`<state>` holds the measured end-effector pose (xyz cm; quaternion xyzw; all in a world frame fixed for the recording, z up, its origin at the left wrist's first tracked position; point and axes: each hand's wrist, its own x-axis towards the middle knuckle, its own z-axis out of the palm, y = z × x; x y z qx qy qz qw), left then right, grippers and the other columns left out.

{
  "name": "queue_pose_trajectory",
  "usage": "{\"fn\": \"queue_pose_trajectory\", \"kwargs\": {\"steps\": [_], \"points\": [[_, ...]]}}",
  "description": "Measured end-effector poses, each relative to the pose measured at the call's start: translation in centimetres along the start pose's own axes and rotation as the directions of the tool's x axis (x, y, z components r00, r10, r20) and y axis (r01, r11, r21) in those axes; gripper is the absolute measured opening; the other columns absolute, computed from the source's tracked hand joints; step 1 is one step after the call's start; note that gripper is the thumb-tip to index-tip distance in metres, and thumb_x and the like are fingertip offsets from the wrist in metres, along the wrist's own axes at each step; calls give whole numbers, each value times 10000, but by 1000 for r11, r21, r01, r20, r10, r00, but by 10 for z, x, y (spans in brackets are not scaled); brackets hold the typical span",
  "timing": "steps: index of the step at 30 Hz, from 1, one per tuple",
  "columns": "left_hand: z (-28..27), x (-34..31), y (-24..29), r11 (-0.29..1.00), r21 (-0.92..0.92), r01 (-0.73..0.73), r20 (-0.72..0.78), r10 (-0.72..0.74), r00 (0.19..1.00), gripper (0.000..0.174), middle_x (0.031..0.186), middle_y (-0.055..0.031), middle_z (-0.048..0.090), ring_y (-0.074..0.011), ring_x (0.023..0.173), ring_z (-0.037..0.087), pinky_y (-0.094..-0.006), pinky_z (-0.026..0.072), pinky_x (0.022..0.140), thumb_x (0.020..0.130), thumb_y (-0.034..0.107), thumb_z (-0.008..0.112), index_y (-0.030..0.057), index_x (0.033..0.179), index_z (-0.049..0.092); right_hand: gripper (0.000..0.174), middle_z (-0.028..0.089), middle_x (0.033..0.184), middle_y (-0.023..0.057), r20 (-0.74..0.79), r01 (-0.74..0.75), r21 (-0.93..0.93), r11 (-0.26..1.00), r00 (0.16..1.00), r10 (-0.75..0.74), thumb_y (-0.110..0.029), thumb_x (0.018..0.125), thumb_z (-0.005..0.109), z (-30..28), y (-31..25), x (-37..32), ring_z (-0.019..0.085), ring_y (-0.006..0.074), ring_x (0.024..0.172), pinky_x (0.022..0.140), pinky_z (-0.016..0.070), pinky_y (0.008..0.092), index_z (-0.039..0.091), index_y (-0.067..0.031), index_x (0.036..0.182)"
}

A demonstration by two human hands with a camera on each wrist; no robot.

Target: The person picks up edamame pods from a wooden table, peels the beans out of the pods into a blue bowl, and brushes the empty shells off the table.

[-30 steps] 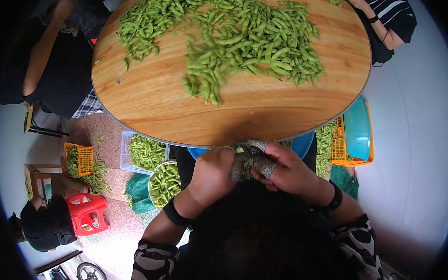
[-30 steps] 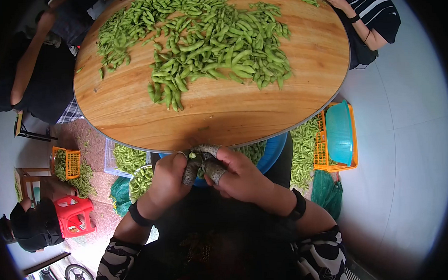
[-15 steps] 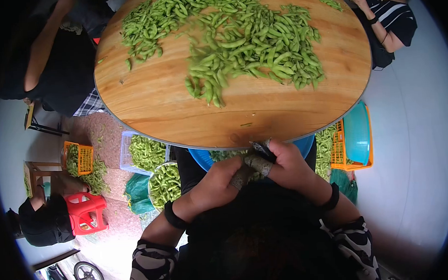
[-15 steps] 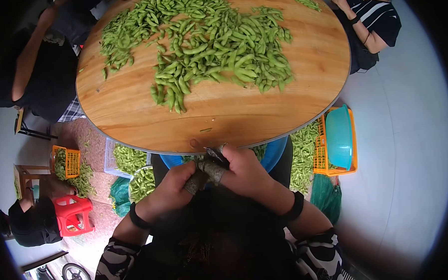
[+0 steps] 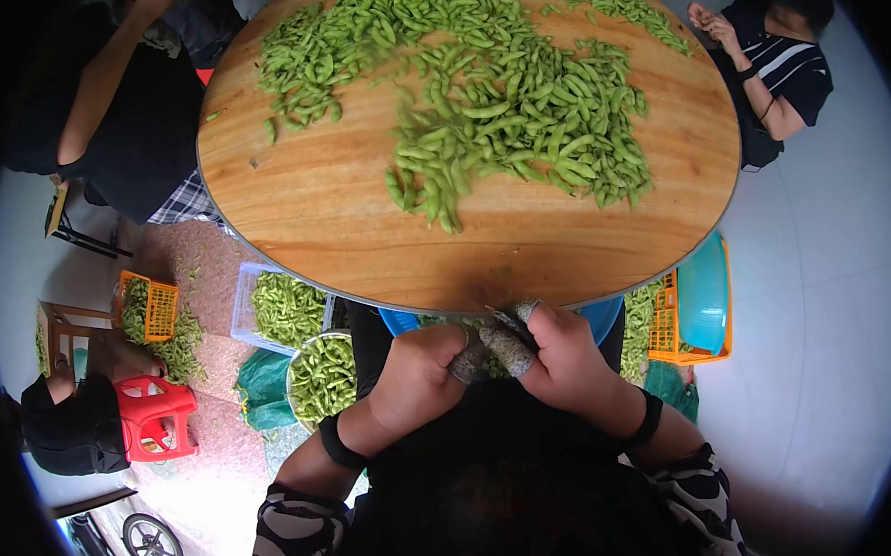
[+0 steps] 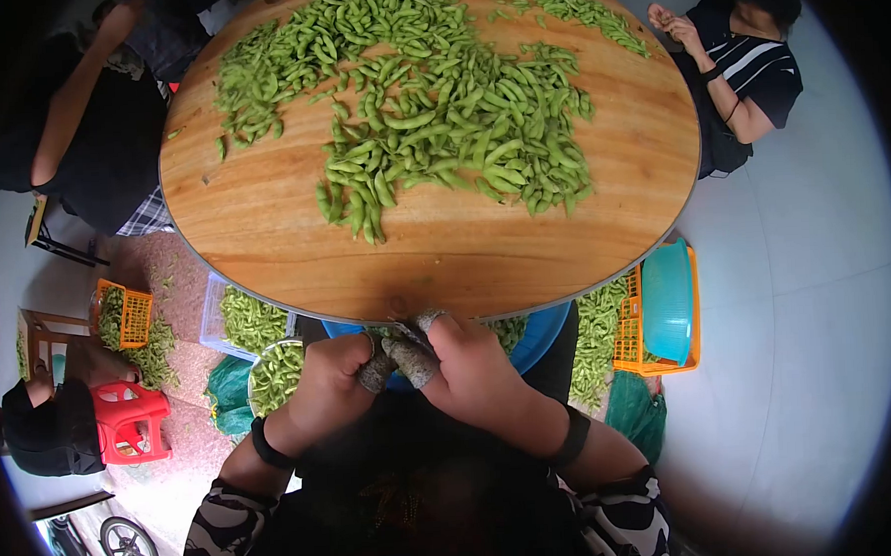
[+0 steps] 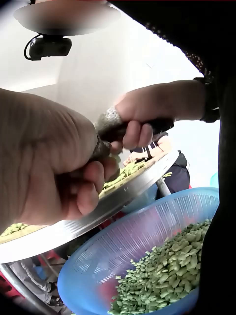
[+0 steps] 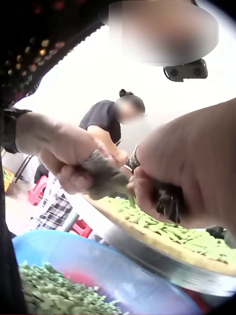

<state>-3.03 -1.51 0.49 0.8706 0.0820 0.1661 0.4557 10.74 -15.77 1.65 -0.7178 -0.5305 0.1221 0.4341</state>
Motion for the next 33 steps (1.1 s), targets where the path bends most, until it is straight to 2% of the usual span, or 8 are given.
{"fn": "queue_pose_trajectory", "kwargs": {"steps": [4,6,9,19,21,24,27,33], "points": [[0,0,6,966,-185,-179,-31,176,984,91,704,-112,574,-338,673,604,-376,478,581,789,23,657,70,862,630,143,587,706,77,369,-467,414,781,871,325,-130,914,599,-8,-4,4,567,151,536,469,428,272,575,-34,1017],[3,-2,-1,948,-263,-176,9,185,983,97,716,-105,579,-333,681,606,-379,480,593,793,26,653,70,877,631,127,513,653,4,526,-570,759,315,822,219,-145,966,538,-4,-1,5,429,47,458,408,330,207,552,-52,1051],[2,2,3,918,-335,-210,15,228,974,116,741,-98,591,-329,698,608,-382,484,614,804,30,643,72,912,638,151,478,635,-10,721,-746,665,-21,635,279,-147,952,557,-14,-6,14,370,45,439,408,296,192,532,-63,1075],[3,2,-7,946,-296,-134,-24,133,991,181,767,-117,606,-332,712,616,-368,498,634,779,-6,637,59,948,635,189,556,721,30,679,-727,658,196,685,265,-81,868,598,-12,14,13,476,109,505,475,387,236,557,-39,1047],[4,-1,-17,971,-211,-110,-88,93,992,193,772,-123,608,-336,708,619,-368,499,625,767,-14,641,55,947,629,181,559,694,6,302,-366,461,808,921,245,-108,887,637,-7,19,7,452,35,503,455,349,209,579,-31,1040],[6,0,-20,991,-99,-94,-181,75,981,216,782,-134,609,-346,700,623,-371,501,609,746,-24,645,48,948,619,151,552,679,-15,-8,13,233,972,1000,-11,-98,899,625,9,31,8,465,26,521,477,370,204,593,-18,1024],[5,1,-15,993,-37,-109,-202,99,974,232,790,-143,608,-354,701,627,-376,504,606,738,-25,645,43,957,612,273,610,809,52,223,-467,395,791,884,411,-63,840,626,-5,17,3,585,120,731,665,479,267,587,49,1086],[9,-4,-22,995,-5,-102,-183,100,978,250,791,-148,609,-356,709,632,-376,509,608,734,-17,653,47,970,599,215,575,703,10,499,-627,557,545,777,383,-77,872,622,-9,13,11,544,62,582,522,424,217,593,19,1062]]}}
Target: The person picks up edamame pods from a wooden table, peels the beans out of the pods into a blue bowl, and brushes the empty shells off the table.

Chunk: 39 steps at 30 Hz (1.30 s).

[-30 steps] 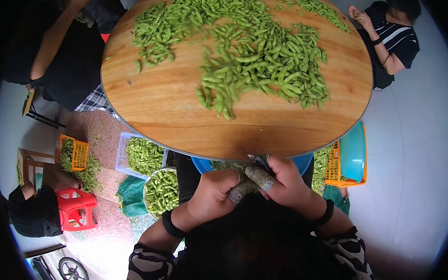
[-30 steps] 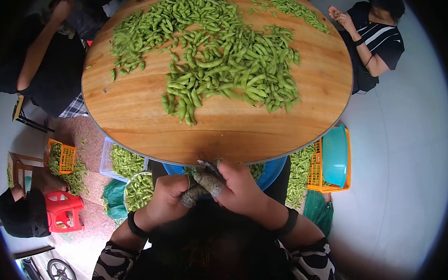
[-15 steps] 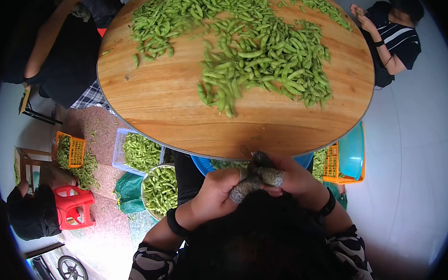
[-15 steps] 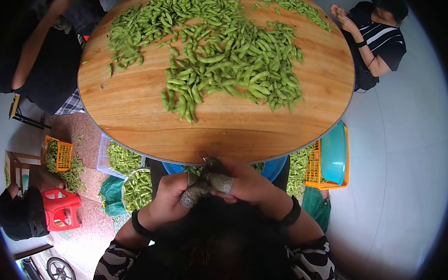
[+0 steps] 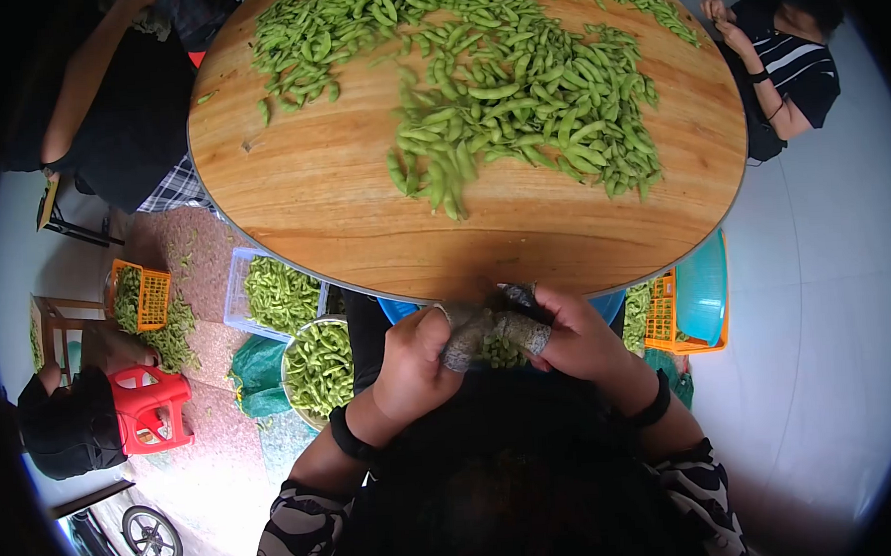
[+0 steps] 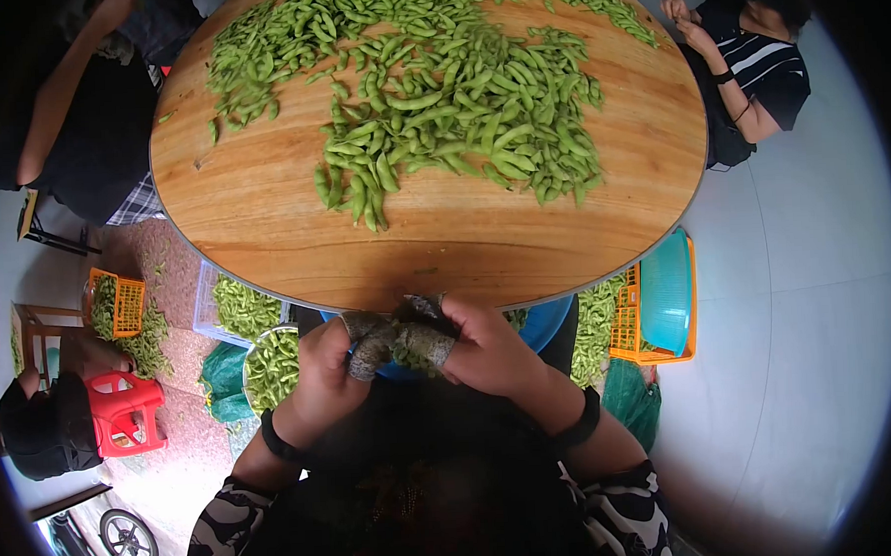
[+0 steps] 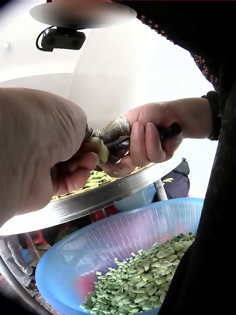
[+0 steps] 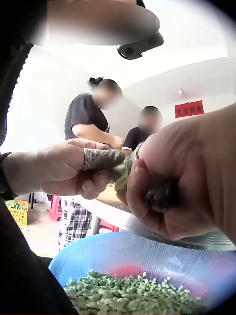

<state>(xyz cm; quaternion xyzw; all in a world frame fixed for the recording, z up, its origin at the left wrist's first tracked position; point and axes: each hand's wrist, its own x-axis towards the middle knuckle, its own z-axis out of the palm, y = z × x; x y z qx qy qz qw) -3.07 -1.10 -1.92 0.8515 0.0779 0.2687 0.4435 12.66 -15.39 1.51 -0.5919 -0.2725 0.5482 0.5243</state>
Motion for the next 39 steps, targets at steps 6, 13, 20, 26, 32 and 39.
{"fn": "queue_pose_trajectory", "kwargs": {"steps": [6,13,20,26,32,39], "points": [[-4,-5,2,998,-54,25,-20,-26,999,216,776,-140,616,-352,698,634,-375,508,602,739,-13,658,52,934,592,204,585,685,42,-62,-47,-48,998,997,44,-83,847,642,3,7,2,563,104,566,507,426,229,596,-1,1028],[-77,-27,-8,754,597,273,-268,-132,954,97,786,-156,651,-370,670,632,-414,508,577,823,78,671,44,872,595,262,640,959,133,-12,334,-831,444,788,-615,-73,764,707,13,-2,5,654,287,827,674,526,362,631,6,1003],[-150,-48,-55,349,781,517,-452,-255,855,107,793,-183,650,-378,689,637,-444,513,593,883,139,622,33,873,617,190,607,1072,144,-41,7,-998,67,717,-696,-105,779,628,8,10,34,642,278,600,518,538,349,607,-63,963],[-122,6,-41,436,828,353,-412,44,910,171,842,-180,621,-378,752,627,-438,514,662,849,170,666,33,949,640,239,616,967,139,-126,-178,-984,-4,713,-690,-94,719,670,-18,19,-2,642,312,619,515,533,383,578,-60,936],[-52,79,-20,685,683,254,-295,-60,954,233,760,-165,623,-368,676,622,-436,503,602,809,219,715,30,869,591,239,642,972,198,-522,-625,-778,64,586,-620,-85,797,651,-91,33,-64,654,354,718,576,540,415,583,-24,1018],[-40,82,-46,758,568,321,-312,-163,936,202,743,-168,640,-295,648,645,-407,523,611,810,192,700,25,857,597,322,673,945,98,-645,-219,-702,678,599,-475,-60,911,597,-75,32,-90,598,107,789,724,491,254,574,9,1224]]}}
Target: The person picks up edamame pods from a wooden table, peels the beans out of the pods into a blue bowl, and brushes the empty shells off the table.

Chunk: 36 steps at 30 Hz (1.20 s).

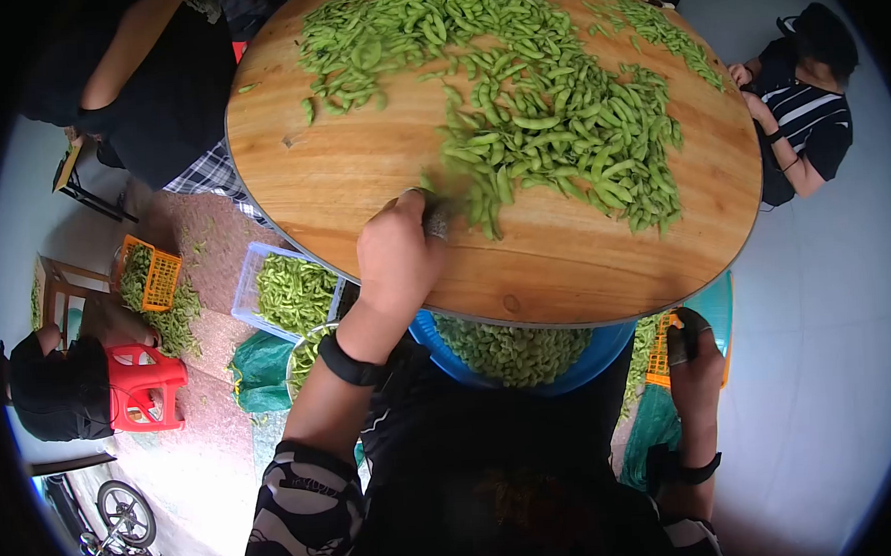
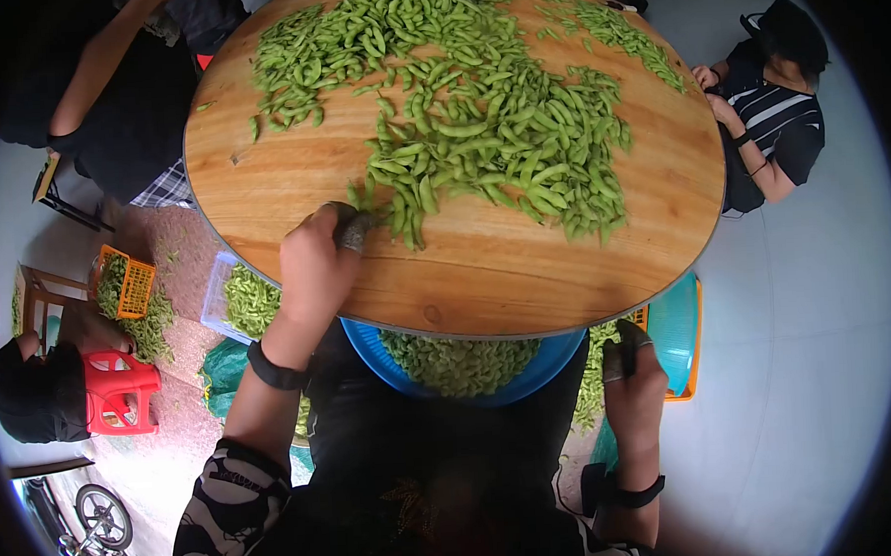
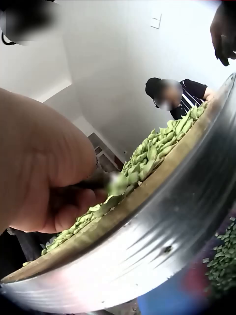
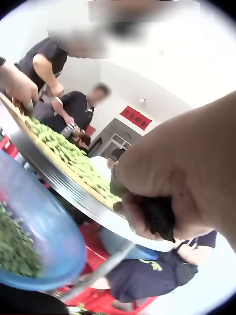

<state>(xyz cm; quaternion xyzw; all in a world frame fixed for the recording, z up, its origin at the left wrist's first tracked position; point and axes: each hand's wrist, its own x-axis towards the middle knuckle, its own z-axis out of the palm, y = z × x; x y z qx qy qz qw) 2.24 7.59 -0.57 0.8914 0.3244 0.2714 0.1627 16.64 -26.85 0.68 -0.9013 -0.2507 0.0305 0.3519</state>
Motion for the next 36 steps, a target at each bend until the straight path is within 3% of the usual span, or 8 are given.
{"fn": "queue_pose_trajectory", "kwargs": {"steps": [1,4,6,9,12,22,32,36], "points": [[-4,-7,0,1000,6,-7,8,7,1000,202,743,-168,640,-295,648,645,-407,523,611,810,192,700,25,857,597,293,691,904,120,63,-26,114,993,998,19,-55,877,631,6,-24,-2,624,134,756,695,507,277,605,11,1161],[-30,-36,14,597,-749,287,376,26,926,100,709,-41,613,-101,626,564,-272,483,579,876,85,673,28,945,629,306,638,871,15,276,67,431,900,939,-203,-62,879,650,38,-43,4,566,79,654,601,470,229,603,-31,1180],[-37,-54,24,377,-776,506,593,162,789,68,771,34,611,-45,658,543,-212,463,599,920,68,628,35,979,634,330,598,812,-18,506,-281,660,697,852,-136,-98,890,658,49,-80,15,509,51,574,520,410,213,580,-42,1206],[-36,-74,34,363,-764,534,623,196,757,77,794,19,619,-50,673,550,-216,469,604,917,57,627,35,990,633,265,556,735,-28,635,-514,734,445,752,-179,-153,911,650,72,-105,30,457,23,538,475,344,204,594,-44,1145],[-36,-77,44,381,-736,559,650,168,741,122,819,20,624,-50,673,552,-216,471,613,915,34,610,38,1035,630,171,609,770,9,607,-314,631,709,770,-199,-126,917,629,82,-116,28,550,69,644,588,455,232,624,-5,1037],[-12,-88,47,384,-824,418,508,171,844,182,872,-1,666,-48,747,569,-204,466,664,925,-9,566,42,1085,637,435,664,861,110,521,18,569,822,765,-378,-14,876,544,63,-91,4,664,169,803,729,508,288,484,-13,1307],[-12,-90,44,467,-813,348,459,148,876,206,963,-51,681,-124,866,628,-262,498,786,896,-59,565,21,1074,632,459,656,825,78,536,-22,635,772,732,-420,-12,882,518,69,-91,8,644,147,732,707,509,281,470,-25,1339],[-8,-88,47,739,-669,-75,245,315,917,205,911,-93,669,-185,833,648,-288,504,748,852,-67,615,31,1030,645,423,612,780,21,606,-174,648,742,708,-363,-20,906,501,73,-84,12,539,90,614,585,442,233,481,-35,1328]]}}
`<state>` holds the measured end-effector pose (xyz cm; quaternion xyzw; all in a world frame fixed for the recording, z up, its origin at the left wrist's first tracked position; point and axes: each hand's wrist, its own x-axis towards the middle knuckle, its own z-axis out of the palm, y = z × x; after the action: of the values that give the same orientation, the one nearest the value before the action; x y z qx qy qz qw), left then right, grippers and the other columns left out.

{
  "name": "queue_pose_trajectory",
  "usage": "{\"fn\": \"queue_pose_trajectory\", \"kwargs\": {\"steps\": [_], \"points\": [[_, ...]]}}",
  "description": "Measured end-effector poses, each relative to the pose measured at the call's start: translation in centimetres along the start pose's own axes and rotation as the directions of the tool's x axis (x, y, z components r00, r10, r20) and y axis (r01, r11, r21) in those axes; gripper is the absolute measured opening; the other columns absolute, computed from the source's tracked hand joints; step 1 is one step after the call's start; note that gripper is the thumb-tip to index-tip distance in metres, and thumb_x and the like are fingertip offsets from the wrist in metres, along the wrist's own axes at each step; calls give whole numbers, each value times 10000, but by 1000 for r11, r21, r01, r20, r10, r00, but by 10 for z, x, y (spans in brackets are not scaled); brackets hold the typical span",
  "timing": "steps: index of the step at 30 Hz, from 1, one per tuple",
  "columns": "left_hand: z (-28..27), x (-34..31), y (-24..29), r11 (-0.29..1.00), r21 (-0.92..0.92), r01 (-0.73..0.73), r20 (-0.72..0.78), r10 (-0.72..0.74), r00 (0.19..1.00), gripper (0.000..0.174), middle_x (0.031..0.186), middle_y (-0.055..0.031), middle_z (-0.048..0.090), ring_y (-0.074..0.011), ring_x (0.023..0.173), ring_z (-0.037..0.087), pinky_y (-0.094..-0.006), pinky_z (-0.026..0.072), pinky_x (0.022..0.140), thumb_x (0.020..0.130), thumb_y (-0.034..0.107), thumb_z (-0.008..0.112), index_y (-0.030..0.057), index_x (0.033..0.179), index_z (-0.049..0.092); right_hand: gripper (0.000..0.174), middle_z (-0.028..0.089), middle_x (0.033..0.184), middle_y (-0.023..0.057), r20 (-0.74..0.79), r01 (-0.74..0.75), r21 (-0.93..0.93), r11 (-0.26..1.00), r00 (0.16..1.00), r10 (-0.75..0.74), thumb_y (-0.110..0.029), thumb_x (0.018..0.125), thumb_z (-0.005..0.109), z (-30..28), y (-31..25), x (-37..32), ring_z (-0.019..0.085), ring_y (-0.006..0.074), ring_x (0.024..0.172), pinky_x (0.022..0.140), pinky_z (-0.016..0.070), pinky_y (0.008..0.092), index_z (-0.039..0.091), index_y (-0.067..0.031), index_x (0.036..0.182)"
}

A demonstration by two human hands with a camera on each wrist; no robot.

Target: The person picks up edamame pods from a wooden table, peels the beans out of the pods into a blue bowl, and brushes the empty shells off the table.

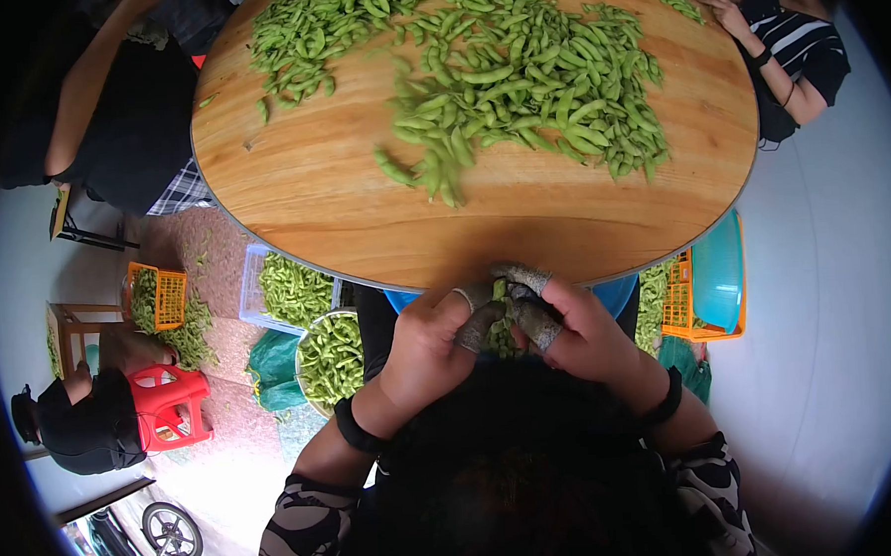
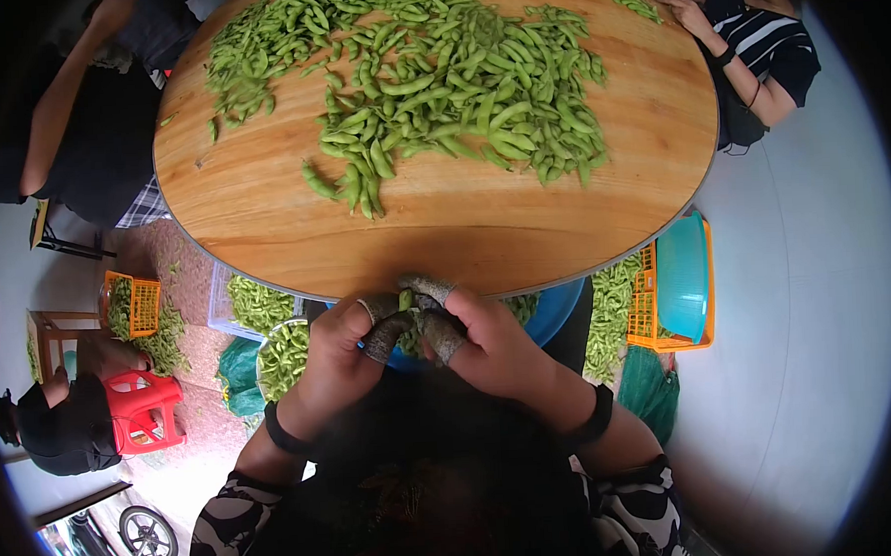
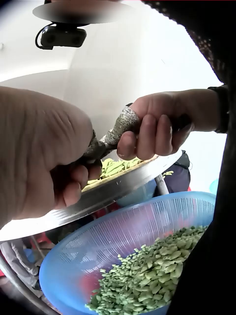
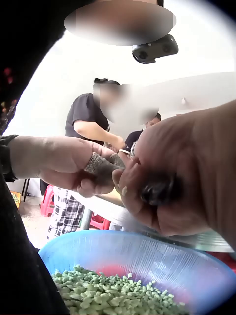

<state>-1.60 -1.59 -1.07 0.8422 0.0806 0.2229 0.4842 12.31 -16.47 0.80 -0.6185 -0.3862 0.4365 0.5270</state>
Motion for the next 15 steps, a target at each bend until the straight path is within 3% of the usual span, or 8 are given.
{"fn": "queue_pose_trajectory", "kwargs": {"steps": [5,7,8,10,11,12,14,15], "points": [[-7,-2,-8,997,-23,-74,68,75,995,237,846,-98,657,-227,747,651,-302,500,628,833,-51,619,57,1043,639,356,542,738,-19,175,-339,463,819,941,291,-57,939,484,-6,1,-1,436,60,514,472,364,211,519,-104,1290],[-14,-6,-2,572,-667,478,338,-339,878,209,802,-32,646,-164,730,640,-300,497,613,846,-38,630,65,1028,646,276,502,706,-31,355,-478,657,583,878,320,-85,954,491,-5,-7,-3,353,26,484,435,287,191,539,-127,1223],[-14,-5,-2,573,-666,479,340,-338,877,209,802,-32,646,-164,730,640,-300,497,613,846,-38,630,65,1028,646,276,502,706,-31,353,-476,658,583,879,320,-85,954,491,-6,-11,-3,353,26,484,435,287,191,539,-127,1223],[-13,-3,-4,35,-844,536,512,-248,822,173,795,18,637,-114,727,627,-287,489,595,881,0,626,70,1037,654,222,493,696,-37,406,-535,687,492,844,350,-100,958,505,-7,-19,-2,361,28,486,438,300,194,543,-120,1176],[-12,-4,-5,35,-843,536,512,-247,823,173,795,18,637,-114,727,627,-287,489,595,881,0,626,70,1037,654,222,493,696,-37,405,-533,687,493,845,349,-100,958,505,-7,-20,-2,361,28,486,438,300,194,543,-120,1176],[-10,-6,-7,447,-755,480,397,-272,877,172,799,0,646,-131,713,633,-287,490,586,889,32,632,75,1053,656,219,498,698,-39,349,-518,657,549,853,387,-114,962,507,-6,-21,-2,368,30,488,438,305,198,543,-121,1178],[-11,-5,-6,981,-155,120,209,-86,974,197,832,-72,669,-216,694,650,-311,519,585,889,125,662,93,1083,662,224,514,712,-41,254,-503,541,675,862,439,-153,966,521,-3,-20,-4,388,35,494,441,327,213,539,-125,1187],[-16,1,-3,959,248,-140,205,90,975,230,862,-125,682,-284,690,661,-335,546,592,881,186,685,107,1097,665,233,526,724,-41,219,-500,452,739,865,452,-177,965,534,-1,-18,-5,402,39,499,443,344,224,535,-129,1193]]}}
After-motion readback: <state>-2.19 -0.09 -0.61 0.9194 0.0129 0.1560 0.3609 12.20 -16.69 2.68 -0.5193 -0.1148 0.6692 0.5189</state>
